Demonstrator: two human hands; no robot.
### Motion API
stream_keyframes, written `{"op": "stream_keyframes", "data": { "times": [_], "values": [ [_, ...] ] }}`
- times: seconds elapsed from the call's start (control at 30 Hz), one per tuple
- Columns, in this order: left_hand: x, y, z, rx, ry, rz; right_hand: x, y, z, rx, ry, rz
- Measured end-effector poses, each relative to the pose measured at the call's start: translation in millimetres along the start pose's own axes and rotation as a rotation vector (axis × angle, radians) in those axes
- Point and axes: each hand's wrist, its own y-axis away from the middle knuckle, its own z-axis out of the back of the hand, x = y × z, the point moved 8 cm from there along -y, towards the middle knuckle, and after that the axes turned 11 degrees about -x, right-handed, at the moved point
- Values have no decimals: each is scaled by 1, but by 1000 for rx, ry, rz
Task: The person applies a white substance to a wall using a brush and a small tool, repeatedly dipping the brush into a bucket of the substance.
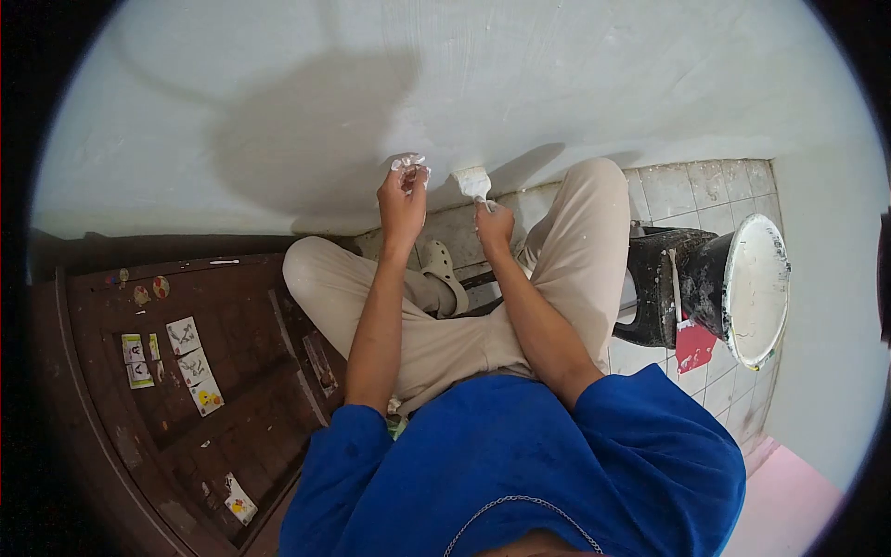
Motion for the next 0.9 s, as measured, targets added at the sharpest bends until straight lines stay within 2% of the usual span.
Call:
{"op": "stream_keyframes", "data": {
  "times": [0.17, 0.23, 0.33, 0.43, 0.53, 0.63, 0.73, 0.9],
  "values": [
    [0, -2, 5, -20, 31, -5, 26, 4, 10, -12, -138, 88],
    [-2, -2, 5, -22, 38, 1, 70, 27, 39, 49, -162, 62],
    [0, 0, 7, -25, 42, 19, 86, 45, 67, 47, -141, 116],
    [2, -2, 1, -21, 49, 3, 45, 33, 60, 60, 101, -114],
    [2, -3, -4, -4, 49, -4, -18, 5, 24, -14, 111, -163],
    [3, 0, -1, -7, 34, -9, -19, -1, 8, -60, 152, 52],
    [4, -1, 1, -7, 20, 1, -28, 1, 5, -10, 63, -68],
    [5, 0, 0, -2, 10, -1, -14, 2, 4, -17, 106, 28]
  ]
}}
